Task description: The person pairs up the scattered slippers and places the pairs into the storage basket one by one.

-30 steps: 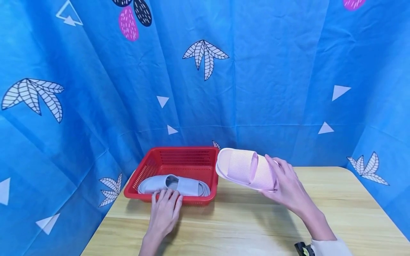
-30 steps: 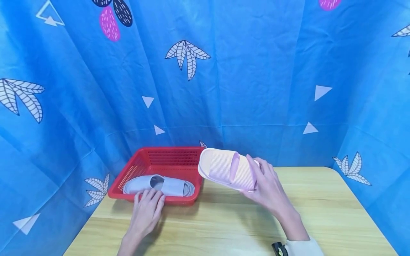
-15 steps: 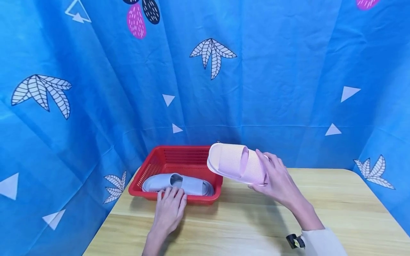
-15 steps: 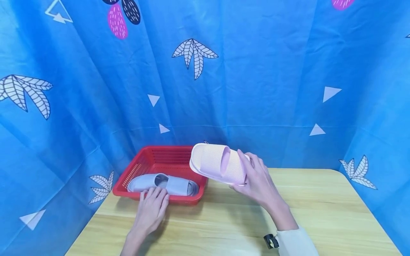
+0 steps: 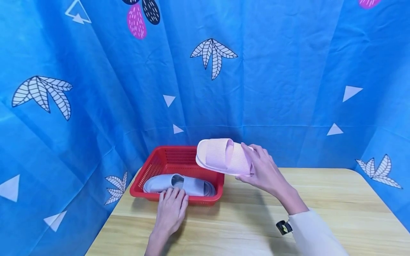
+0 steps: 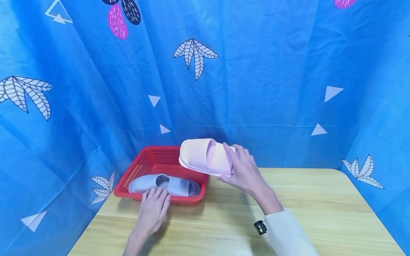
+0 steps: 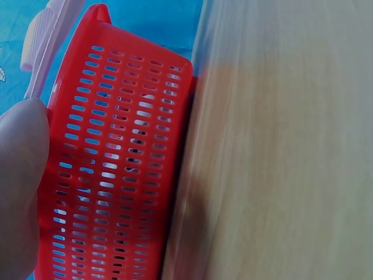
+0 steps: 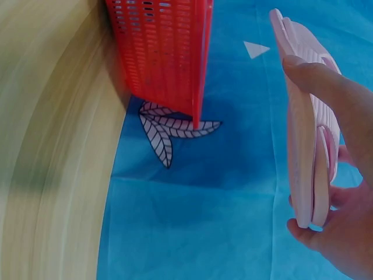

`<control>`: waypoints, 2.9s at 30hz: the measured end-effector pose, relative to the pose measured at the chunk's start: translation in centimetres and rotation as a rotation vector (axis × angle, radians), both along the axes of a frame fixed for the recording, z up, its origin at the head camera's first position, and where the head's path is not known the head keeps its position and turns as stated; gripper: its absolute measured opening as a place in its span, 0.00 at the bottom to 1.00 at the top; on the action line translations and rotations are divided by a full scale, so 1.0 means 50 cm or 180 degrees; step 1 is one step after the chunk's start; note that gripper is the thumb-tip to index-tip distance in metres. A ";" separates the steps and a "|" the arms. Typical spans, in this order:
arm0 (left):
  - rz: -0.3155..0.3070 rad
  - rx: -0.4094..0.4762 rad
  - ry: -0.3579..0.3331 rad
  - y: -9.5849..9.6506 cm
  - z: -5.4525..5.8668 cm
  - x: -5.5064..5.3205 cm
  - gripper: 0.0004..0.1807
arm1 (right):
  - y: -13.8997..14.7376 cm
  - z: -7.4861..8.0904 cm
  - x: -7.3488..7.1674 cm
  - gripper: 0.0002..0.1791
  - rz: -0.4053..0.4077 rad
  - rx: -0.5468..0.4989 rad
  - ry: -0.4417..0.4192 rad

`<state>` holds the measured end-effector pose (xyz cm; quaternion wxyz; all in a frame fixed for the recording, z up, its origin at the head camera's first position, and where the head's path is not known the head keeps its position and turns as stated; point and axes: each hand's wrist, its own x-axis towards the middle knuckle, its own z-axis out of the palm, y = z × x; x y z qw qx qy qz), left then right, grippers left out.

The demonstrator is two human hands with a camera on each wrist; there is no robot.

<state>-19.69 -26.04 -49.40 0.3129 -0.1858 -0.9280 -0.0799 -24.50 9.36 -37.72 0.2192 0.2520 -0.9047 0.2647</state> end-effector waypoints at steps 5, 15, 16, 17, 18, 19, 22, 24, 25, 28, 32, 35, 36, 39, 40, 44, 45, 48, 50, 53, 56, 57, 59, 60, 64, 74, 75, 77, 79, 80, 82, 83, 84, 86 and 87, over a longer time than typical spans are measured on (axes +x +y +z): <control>0.0020 0.0016 -0.0021 -0.001 0.000 0.000 0.15 | -0.031 0.010 -0.019 0.60 0.0038 0.0072 -0.0021; -0.0013 0.0058 0.0005 -0.001 -0.002 0.001 0.16 | -0.080 0.017 -0.055 0.54 0.0158 0.0104 -0.0035; -0.0022 0.0064 0.0022 -0.001 -0.003 0.001 0.16 | -0.084 0.017 -0.058 0.54 0.0175 0.0101 -0.0045; -0.0025 0.0067 0.0034 -0.001 -0.003 0.001 0.15 | -0.089 0.018 -0.061 0.54 0.0184 0.0100 -0.0073; -0.0020 0.0063 0.0032 -0.001 -0.003 0.001 0.15 | -0.093 0.019 -0.064 0.53 0.0186 0.0101 -0.0112; -0.0014 0.0061 0.0028 -0.001 -0.003 0.001 0.15 | -0.098 0.020 -0.067 0.53 0.0190 0.0105 -0.0153; -0.0006 0.0069 0.0011 0.000 -0.002 0.002 0.14 | -0.111 0.021 -0.075 0.54 0.0190 0.0121 -0.0242; 0.0014 0.0065 -0.0023 0.001 0.000 0.003 0.14 | -0.120 0.022 -0.080 0.54 0.0176 0.0163 -0.0303; 0.0017 0.0070 -0.0033 0.001 0.000 0.003 0.14 | -0.124 0.021 -0.083 0.54 0.0177 0.0187 -0.0318; 0.0057 0.0042 -0.0086 0.002 0.002 0.004 0.14 | -0.137 0.023 -0.091 0.54 0.0158 0.0283 -0.0401; 0.0115 0.0008 -0.0145 0.002 0.001 0.004 0.14 | -0.159 0.025 -0.099 0.55 0.0136 0.0369 -0.0546; 0.0115 0.0009 -0.0164 0.000 0.001 0.004 0.14 | -0.177 0.027 -0.105 0.55 0.0104 0.0395 -0.0611; 0.0113 0.0014 -0.0166 0.000 0.001 0.004 0.14 | -0.183 0.027 -0.107 0.55 0.0092 0.0397 -0.0624; 0.0093 0.0034 -0.0161 0.000 0.003 0.004 0.14 | -0.202 0.029 -0.113 0.55 0.0061 0.0438 -0.0638; 0.0090 0.0041 -0.0154 -0.001 0.004 0.005 0.13 | -0.208 0.030 -0.116 0.54 0.0053 0.0463 -0.0647; 0.0075 0.0048 -0.0114 -0.001 0.006 0.005 0.13 | -0.235 0.030 -0.124 0.55 0.0026 0.0501 -0.0719; 0.0072 0.0048 -0.0108 -0.001 0.007 0.005 0.13 | -0.241 0.030 -0.125 0.55 0.0021 0.0494 -0.0744; 0.0082 0.0022 -0.0119 -0.001 0.008 0.003 0.13 | -0.259 0.028 -0.130 0.55 0.0005 0.0515 -0.0788; 0.0100 0.0007 -0.0151 -0.001 0.008 0.002 0.13 | -0.270 0.026 -0.135 0.54 0.0015 0.0582 -0.0787; 0.0137 -0.0011 -0.0187 0.000 0.008 0.002 0.13 | -0.288 0.021 -0.142 0.52 0.0064 0.0707 -0.0752; 0.0157 -0.0010 -0.0202 0.001 0.009 0.002 0.13 | -0.305 0.015 -0.148 0.52 0.0098 0.0758 -0.0775; 0.0159 -0.0005 -0.0201 0.000 0.009 0.002 0.13 | -0.312 0.013 -0.149 0.52 0.0100 0.0761 -0.0794; 0.0160 0.0006 -0.0189 0.000 0.010 0.002 0.13 | -0.325 0.010 -0.151 0.53 0.0102 0.0756 -0.0849; 0.0154 0.0012 -0.0189 0.000 0.011 0.003 0.13 | -0.331 0.008 -0.153 0.53 0.0096 0.0770 -0.0864; 0.0166 0.0007 -0.0184 0.001 0.010 0.004 0.12 | -0.353 0.001 -0.158 0.53 0.0037 0.0912 -0.0901; 0.0062 0.0017 -0.0031 0.005 0.003 0.005 0.13 | -0.372 -0.008 -0.162 0.54 -0.0032 0.1277 -0.1226; 0.0062 0.0018 -0.0036 0.004 0.003 0.006 0.13 | -0.372 -0.009 -0.163 0.53 -0.0011 0.1277 -0.1275; 0.0065 0.0017 -0.0049 0.005 0.004 0.005 0.13 | -0.368 -0.010 -0.165 0.53 0.0028 0.1265 -0.1319; 0.0050 0.0038 -0.0050 0.005 0.004 0.003 0.13 | -0.363 -0.013 -0.167 0.53 0.0043 0.1225 -0.1364; 0.0033 0.0051 -0.0038 0.005 0.004 0.002 0.13 | -0.361 -0.014 -0.169 0.53 0.0051 0.1214 -0.1379; 0.0019 0.0076 -0.0010 0.003 0.002 0.000 0.13 | -0.358 -0.016 -0.173 0.53 0.0091 0.1168 -0.1439; 0.0021 0.0086 -0.0001 0.002 0.002 0.000 0.13 | -0.357 -0.017 -0.174 0.53 0.0115 0.1140 -0.1481; 0.0030 0.0087 -0.0002 0.001 0.002 0.000 0.13 | -0.357 -0.017 -0.174 0.53 0.0126 0.1123 -0.1510; 0.0060 0.0074 -0.0006 -0.003 0.002 0.003 0.13 | -0.361 -0.019 -0.175 0.52 0.0142 0.1179 -0.1506; 0.0083 0.0066 -0.0022 -0.005 0.002 0.004 0.13 | -0.364 -0.020 -0.175 0.51 0.0142 0.1208 -0.1495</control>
